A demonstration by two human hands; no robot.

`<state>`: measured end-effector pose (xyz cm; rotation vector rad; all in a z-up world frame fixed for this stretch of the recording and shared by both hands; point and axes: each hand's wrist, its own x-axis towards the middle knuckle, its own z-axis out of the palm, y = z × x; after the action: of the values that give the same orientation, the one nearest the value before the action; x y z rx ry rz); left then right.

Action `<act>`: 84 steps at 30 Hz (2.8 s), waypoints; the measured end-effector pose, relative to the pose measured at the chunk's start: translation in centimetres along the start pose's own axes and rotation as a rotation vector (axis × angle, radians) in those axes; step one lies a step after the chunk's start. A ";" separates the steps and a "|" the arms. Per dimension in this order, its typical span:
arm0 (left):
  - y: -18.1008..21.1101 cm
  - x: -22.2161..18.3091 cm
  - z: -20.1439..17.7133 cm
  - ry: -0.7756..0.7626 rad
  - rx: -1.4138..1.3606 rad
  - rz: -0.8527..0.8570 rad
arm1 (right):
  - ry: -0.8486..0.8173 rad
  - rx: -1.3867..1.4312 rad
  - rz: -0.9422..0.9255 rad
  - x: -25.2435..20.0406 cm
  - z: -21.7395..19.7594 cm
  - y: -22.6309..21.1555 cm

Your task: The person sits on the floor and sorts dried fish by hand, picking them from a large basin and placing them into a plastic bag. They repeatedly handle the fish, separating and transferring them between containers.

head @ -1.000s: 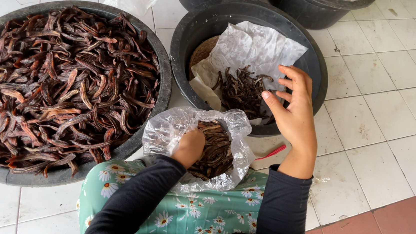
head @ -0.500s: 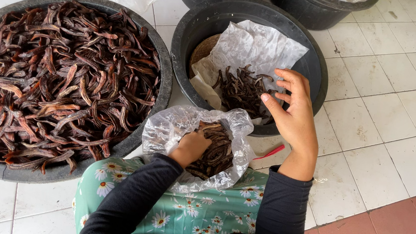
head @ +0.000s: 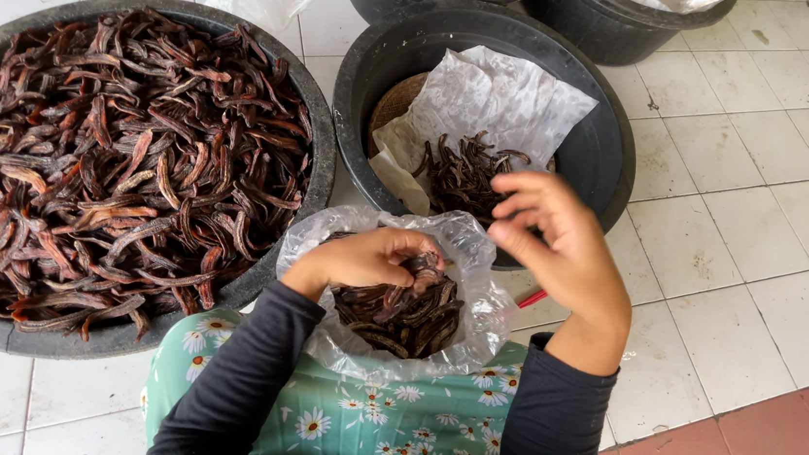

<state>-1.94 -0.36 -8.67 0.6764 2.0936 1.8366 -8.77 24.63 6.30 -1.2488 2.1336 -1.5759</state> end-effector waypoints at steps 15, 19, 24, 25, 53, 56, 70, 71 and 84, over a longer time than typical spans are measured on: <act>9.1 -4.0 -2.5 0.804 -0.771 0.315 | -0.593 -0.601 0.114 -1.6 10.4 7.2; 9.9 -3.7 -1.3 0.865 -0.922 0.343 | -0.630 -0.822 0.173 -3.6 14.1 11.6; 10.2 -3.6 1.0 0.667 -0.970 0.348 | -0.557 -0.716 0.336 -5.5 16.3 13.9; 10.3 -3.7 1.4 0.648 -0.984 0.333 | -0.334 -0.597 0.227 -6.1 17.0 13.8; 7.0 -1.8 2.4 0.887 -1.500 0.244 | -0.545 -0.411 0.233 -2.8 8.5 9.5; 7.5 -2.1 2.2 0.870 -1.223 0.182 | -0.453 0.065 0.235 -2.1 3.8 7.1; 5.4 -1.0 2.7 0.293 -0.997 -0.118 | -0.497 0.464 0.144 -0.1 0.8 7.4; 5.2 -1.0 3.0 0.250 -0.987 -0.150 | -0.441 0.408 0.148 0.2 1.1 7.3; 5.7 -2.4 0.0 0.482 -0.984 0.101 | 0.215 -0.107 0.373 2.2 -1.8 11.9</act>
<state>1.01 -1.10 -3.33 0.0762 1.0493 2.8959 -17.20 25.12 -2.59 -0.6726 2.4337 -1.5033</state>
